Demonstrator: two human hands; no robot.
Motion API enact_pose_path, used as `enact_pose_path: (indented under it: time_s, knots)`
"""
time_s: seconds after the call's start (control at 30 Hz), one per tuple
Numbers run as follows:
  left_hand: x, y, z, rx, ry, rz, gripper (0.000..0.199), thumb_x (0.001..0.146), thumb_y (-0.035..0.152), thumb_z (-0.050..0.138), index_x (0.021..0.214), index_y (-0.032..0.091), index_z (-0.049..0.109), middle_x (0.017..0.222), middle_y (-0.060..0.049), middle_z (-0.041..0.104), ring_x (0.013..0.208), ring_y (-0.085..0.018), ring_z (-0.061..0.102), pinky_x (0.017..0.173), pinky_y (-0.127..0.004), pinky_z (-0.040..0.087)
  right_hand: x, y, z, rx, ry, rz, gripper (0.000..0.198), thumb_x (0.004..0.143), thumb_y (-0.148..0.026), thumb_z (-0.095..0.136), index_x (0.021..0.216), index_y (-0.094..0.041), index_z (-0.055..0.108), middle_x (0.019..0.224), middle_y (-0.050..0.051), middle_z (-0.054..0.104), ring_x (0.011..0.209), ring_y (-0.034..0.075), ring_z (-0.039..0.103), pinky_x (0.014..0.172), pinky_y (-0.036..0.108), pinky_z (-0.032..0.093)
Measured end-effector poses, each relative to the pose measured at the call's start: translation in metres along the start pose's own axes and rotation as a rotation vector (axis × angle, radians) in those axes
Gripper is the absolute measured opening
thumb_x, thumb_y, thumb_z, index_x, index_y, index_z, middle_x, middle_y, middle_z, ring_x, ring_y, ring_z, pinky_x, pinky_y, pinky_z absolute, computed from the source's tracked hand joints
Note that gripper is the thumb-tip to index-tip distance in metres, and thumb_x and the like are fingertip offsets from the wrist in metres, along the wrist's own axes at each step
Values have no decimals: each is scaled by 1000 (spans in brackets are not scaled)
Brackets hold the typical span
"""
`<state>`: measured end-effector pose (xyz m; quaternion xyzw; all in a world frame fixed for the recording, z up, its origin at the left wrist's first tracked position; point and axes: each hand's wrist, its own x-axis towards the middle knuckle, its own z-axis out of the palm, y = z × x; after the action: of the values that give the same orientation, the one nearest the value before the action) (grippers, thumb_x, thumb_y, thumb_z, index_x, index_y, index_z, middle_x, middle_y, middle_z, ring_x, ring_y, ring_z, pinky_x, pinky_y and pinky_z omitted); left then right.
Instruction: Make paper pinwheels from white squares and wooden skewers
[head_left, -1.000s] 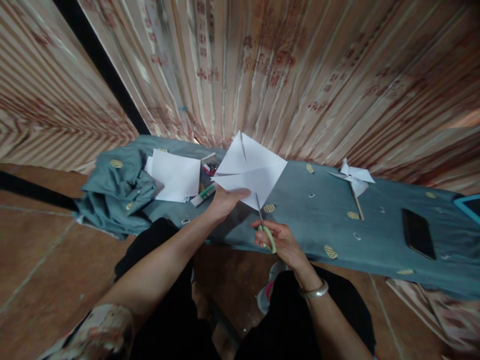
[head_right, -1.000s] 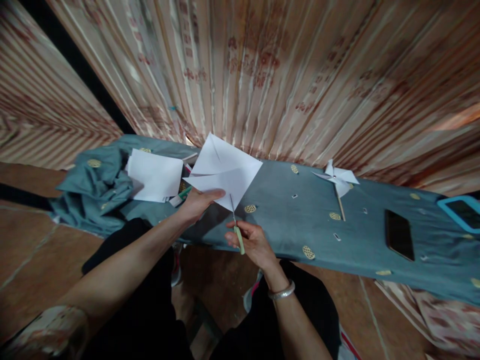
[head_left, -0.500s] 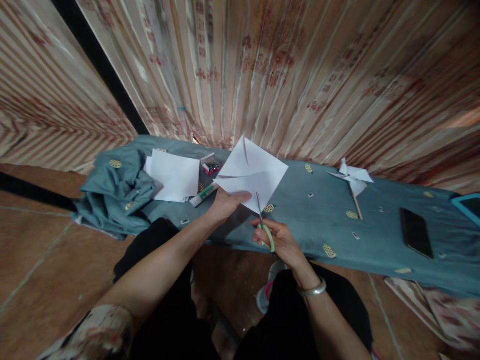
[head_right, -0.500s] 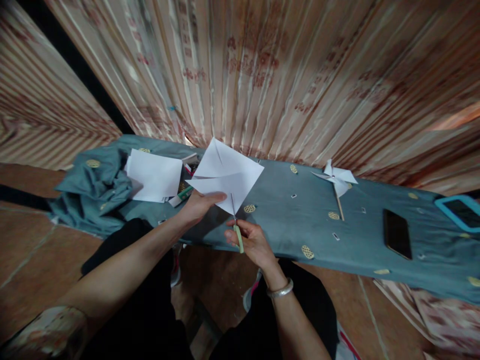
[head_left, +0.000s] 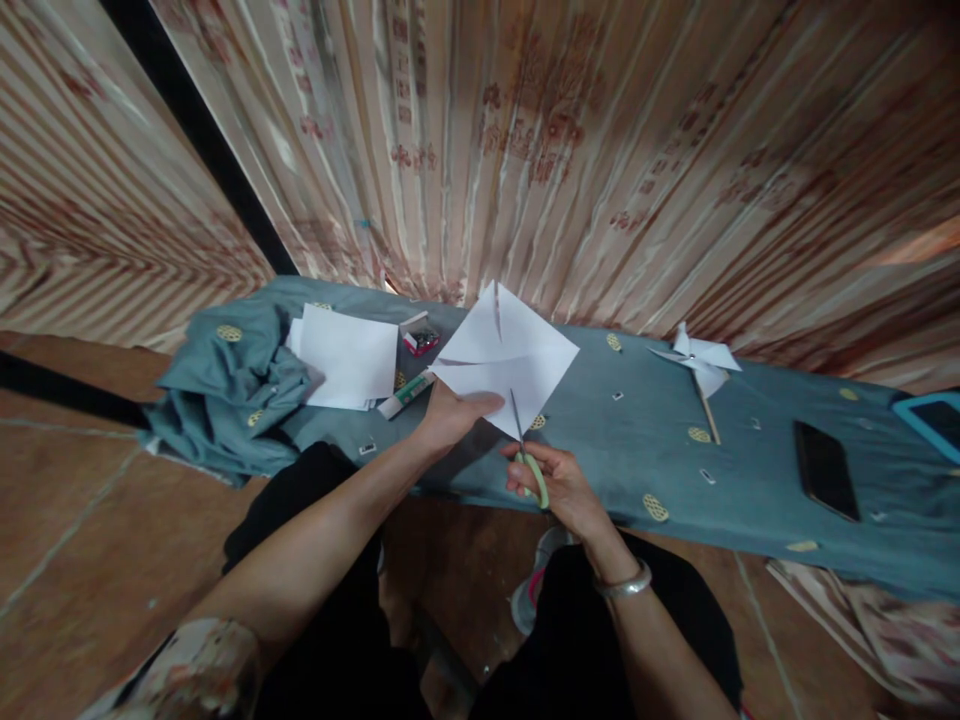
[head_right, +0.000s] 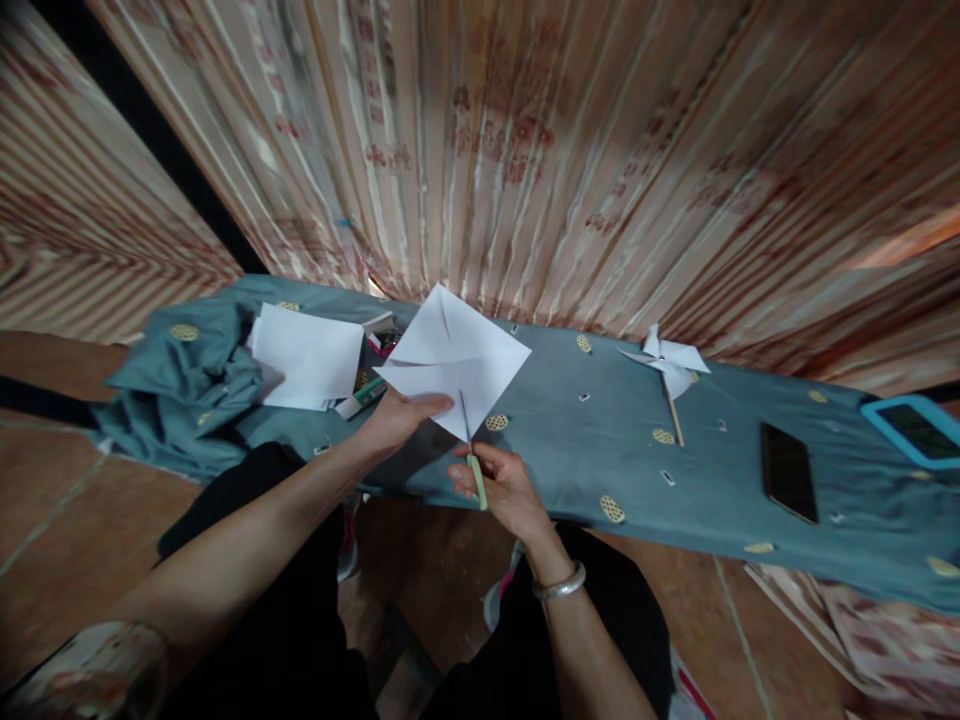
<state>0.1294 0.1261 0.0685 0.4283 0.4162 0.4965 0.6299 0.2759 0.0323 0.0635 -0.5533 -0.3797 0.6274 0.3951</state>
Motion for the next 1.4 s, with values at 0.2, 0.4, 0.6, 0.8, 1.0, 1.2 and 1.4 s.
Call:
enact_pose_path:
  time_s: [0.2, 0.4, 0.6, 0.8, 1.0, 1.2, 1.4]
  knots:
    - [-5, -1, 1, 28, 4, -15, 40, 48, 24, 79, 83, 12, 66, 85, -7, 71, 79, -22, 64, 76, -34, 51, -2, -2, 1, 6, 9, -14, 52, 53, -55, 83, 84, -16, 68, 55, -4, 61, 50, 8, 53, 51, 22, 45]
    - [-3, -4, -1, 20, -15, -5, 37, 49, 23, 79, 82, 13, 66, 82, -6, 70, 80, -22, 65, 75, -33, 51, 0, 1, 1, 19, 30, -17, 52, 50, -53, 85, 83, -17, 68, 52, -5, 60, 48, 8, 52, 47, 21, 41]
    - [-3, -7, -3, 23, -13, -4, 33, 50, 25, 80, 77, 13, 65, 79, -6, 70, 83, -22, 65, 77, -34, 51, 1, 3, 1, -7, 30, -28, 50, 51, -53, 84, 81, -17, 68, 52, -4, 60, 47, 8, 52, 47, 22, 40]
    - [-9, -3, 3, -18, -53, -37, 36, 49, 23, 78, 82, 14, 66, 81, -5, 70, 73, -18, 63, 74, -32, 50, 2, 6, -2, -41, 34, -79, 48, 56, -50, 83, 88, -16, 71, 58, -2, 64, 52, 10, 54, 50, 23, 41]
    - [-9, -5, 2, 25, -41, -26, 37, 51, 24, 77, 86, 14, 69, 86, -7, 71, 77, -20, 64, 75, -32, 51, 3, 8, 0, -24, 42, -70, 51, 53, -53, 83, 86, -16, 70, 56, -3, 61, 50, 10, 53, 49, 24, 42]
    - [-9, -7, 3, 21, -35, -28, 34, 50, 23, 77, 82, 14, 70, 84, -6, 72, 74, -20, 64, 72, -32, 52, 4, 5, 1, -15, 53, -53, 49, 53, -51, 84, 84, -17, 67, 54, -3, 60, 48, 10, 51, 47, 23, 40]
    - [-11, -9, 4, 43, -63, -56, 26, 51, 24, 76, 74, 14, 68, 74, -4, 70, 66, -17, 61, 65, -29, 50, 3, 1, 3, -31, 46, -81, 55, 56, -52, 82, 96, -19, 63, 54, -6, 57, 48, 11, 50, 48, 24, 41]
